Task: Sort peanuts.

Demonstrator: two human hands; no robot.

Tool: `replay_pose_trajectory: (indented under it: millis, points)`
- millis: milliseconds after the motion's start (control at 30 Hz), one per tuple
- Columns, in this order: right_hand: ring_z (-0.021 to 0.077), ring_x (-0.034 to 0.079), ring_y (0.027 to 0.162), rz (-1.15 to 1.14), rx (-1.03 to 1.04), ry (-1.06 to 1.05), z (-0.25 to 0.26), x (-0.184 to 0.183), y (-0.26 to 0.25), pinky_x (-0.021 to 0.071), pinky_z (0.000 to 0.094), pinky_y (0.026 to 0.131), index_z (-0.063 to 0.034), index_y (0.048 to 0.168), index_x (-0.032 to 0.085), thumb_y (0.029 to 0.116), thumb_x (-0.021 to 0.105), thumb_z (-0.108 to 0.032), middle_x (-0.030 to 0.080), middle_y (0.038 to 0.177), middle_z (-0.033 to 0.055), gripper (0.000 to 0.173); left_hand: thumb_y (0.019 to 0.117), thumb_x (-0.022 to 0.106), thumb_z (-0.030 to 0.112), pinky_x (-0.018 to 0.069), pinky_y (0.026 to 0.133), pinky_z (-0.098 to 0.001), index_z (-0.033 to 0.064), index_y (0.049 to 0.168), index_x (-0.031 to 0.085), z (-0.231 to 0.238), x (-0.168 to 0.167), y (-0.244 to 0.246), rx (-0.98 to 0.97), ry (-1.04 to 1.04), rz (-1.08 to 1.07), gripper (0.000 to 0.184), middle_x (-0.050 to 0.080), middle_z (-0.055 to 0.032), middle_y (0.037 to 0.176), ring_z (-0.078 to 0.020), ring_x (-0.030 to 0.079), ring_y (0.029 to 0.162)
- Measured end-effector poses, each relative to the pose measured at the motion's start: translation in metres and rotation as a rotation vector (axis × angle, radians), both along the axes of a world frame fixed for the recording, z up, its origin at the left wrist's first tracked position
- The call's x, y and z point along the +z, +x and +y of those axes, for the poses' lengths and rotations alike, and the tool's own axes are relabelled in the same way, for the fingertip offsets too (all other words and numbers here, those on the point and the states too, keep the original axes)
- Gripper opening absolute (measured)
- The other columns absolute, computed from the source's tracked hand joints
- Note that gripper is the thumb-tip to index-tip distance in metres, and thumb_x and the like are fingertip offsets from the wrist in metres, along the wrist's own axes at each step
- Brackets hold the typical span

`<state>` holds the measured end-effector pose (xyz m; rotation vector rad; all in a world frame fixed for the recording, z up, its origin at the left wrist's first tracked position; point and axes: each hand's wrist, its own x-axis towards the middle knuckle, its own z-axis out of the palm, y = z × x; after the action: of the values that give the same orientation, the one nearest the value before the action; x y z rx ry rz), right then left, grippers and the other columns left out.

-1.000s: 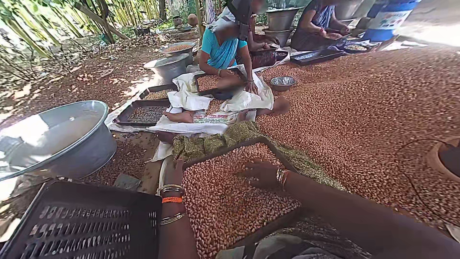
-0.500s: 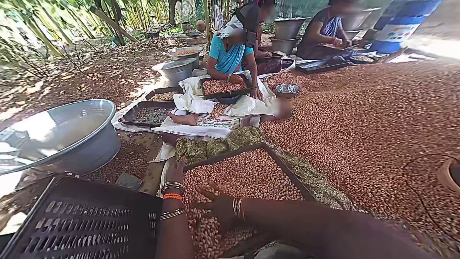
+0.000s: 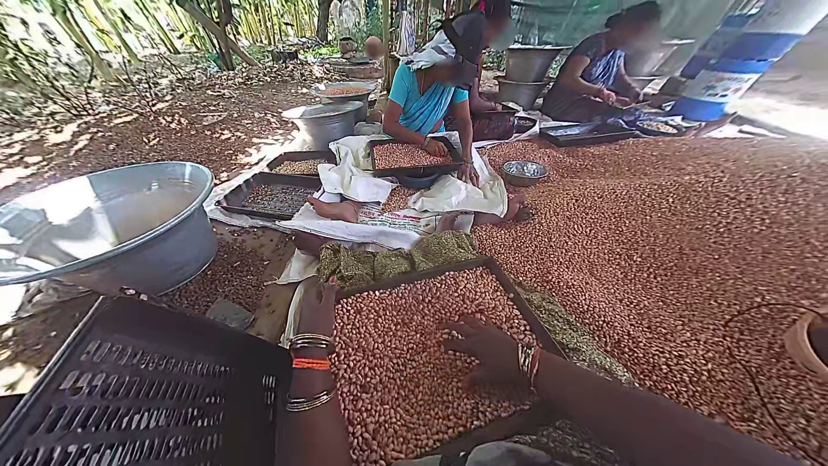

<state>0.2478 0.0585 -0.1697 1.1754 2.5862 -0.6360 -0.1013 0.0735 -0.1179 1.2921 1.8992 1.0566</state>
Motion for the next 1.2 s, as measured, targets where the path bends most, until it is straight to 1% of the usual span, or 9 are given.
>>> replay_pose_trajectory:
  millis: [100, 233, 367, 467, 633, 833, 933, 1067, 1200]
  points:
    - [0.0566, 0.017, 0.153, 0.102, 0.164, -0.071, -0.028, -0.012, -0.025, 0.0206, 0.0849, 0.109, -0.0259, 0.154, 0.051, 0.0849, 0.081, -0.047, 0.027, 0.170, 0.0153, 0.078, 0.1127, 0.038, 0.038, 0.0415, 0.107, -0.0533, -0.0056, 0.124, 0.064, 0.009, -0.001, -0.001, -0.007, -0.032, 0.005, 0.052, 0.063, -0.0269, 0.126, -0.0351, 0.059, 0.123]
    - [0.0490, 0.004, 0.158, 0.270, 0.542, -0.049, -0.037, -0.018, -0.100, 0.0083, 0.0848, 0.113, -0.0345, 0.152, 0.053, 0.0914, 0.075, -0.040, 0.022, 0.173, 0.0057, 0.065, 0.1134, 0.032, 0.041, 0.0395, 0.108, -0.0550, -0.0061, 0.125, 0.064, 0.024, -0.008, -0.001, -0.013, -0.167, 0.032, 0.058, 0.062, -0.0285, 0.129, -0.0375, 0.058, 0.125]
    - [0.0505, 0.004, 0.158, 0.214, 0.501, 0.044, -0.012, -0.027, -0.168, -0.0045, 0.0845, 0.113, -0.0197, 0.153, 0.053, 0.0824, 0.085, -0.031, 0.025, 0.172, 0.0096, 0.079, 0.1141, 0.031, 0.039, 0.0337, 0.116, -0.0546, -0.0060, 0.134, 0.059, 0.027, -0.013, -0.006, 0.029, -0.189, 0.021, 0.057, 0.056, -0.0282, 0.142, -0.0379, 0.050, 0.138]
    - [0.0526, 0.025, 0.152, 0.083, 0.289, 0.067, 0.013, -0.021, -0.169, 0.0003, 0.0845, 0.114, -0.0200, 0.152, 0.051, 0.0914, 0.075, -0.045, 0.048, 0.157, 0.0184, 0.070, 0.1139, 0.033, 0.038, 0.0340, 0.116, -0.0543, -0.0060, 0.136, 0.058, 0.027, -0.017, -0.007, 0.037, -0.180, 0.021, 0.055, 0.055, -0.0288, 0.142, -0.0381, 0.050, 0.138]
    - [0.0490, 0.033, 0.149, 0.013, 0.042, 0.086, 0.040, -0.009, -0.085, 0.0205, 0.0835, 0.109, -0.0328, 0.151, 0.053, 0.1007, 0.059, -0.048, 0.042, 0.162, 0.0115, 0.053, 0.1139, 0.034, 0.036, 0.0379, 0.112, -0.0540, -0.0061, 0.128, 0.063, 0.020, -0.014, 0.002, 0.011, -0.151, 0.060, 0.053, 0.061, -0.0286, 0.134, -0.0376, 0.055, 0.131]
    - [0.0503, 0.024, 0.153, -0.007, -0.057, 0.013, 0.005, 0.000, 0.007, 0.0276, 0.0820, 0.107, -0.0298, 0.153, 0.051, 0.0893, 0.074, -0.054, 0.033, 0.168, 0.0099, 0.072, 0.1133, 0.037, 0.035, 0.0423, 0.108, -0.0519, -0.0063, 0.128, 0.061, 0.005, -0.005, 0.002, -0.002, -0.001, -0.028, 0.050, 0.064, -0.0260, 0.127, -0.0339, 0.059, 0.124]
    - [0.0541, 0.020, 0.153, 0.023, 0.053, -0.044, -0.026, -0.004, -0.003, 0.0362, 0.0788, 0.103, -0.0211, 0.153, 0.052, 0.0818, 0.081, -0.054, 0.028, 0.169, 0.0179, 0.083, 0.1128, 0.038, 0.036, 0.0406, 0.110, -0.0528, -0.0066, 0.128, 0.062, 0.006, -0.004, 0.000, 0.002, 0.028, -0.022, 0.051, 0.062, -0.0271, 0.130, -0.0352, 0.057, 0.127]
    - [0.0586, 0.025, 0.149, 0.081, 0.376, -0.159, -0.039, -0.010, -0.063, 0.0324, 0.0769, 0.109, -0.0195, 0.148, 0.058, 0.0939, 0.071, -0.046, 0.029, 0.167, 0.0226, 0.062, 0.1128, 0.037, 0.039, 0.0397, 0.111, -0.0531, -0.0059, 0.126, 0.063, 0.018, -0.010, -0.001, 0.012, -0.100, 0.016, 0.054, 0.062, -0.0271, 0.131, -0.0360, 0.057, 0.129]
    - [0.0512, 0.018, 0.155, 0.037, 0.473, -0.176, -0.025, -0.016, -0.139, 0.0352, 0.0734, 0.110, 0.0051, 0.128, 0.068, 0.0907, 0.077, -0.040, 0.027, 0.170, 0.0159, 0.059, 0.1132, 0.034, 0.041, 0.0376, 0.112, -0.0555, -0.0066, 0.128, 0.063, 0.028, -0.016, -0.004, 0.027, -0.202, 0.035, 0.057, 0.061, -0.0292, 0.134, -0.0386, 0.055, 0.130]
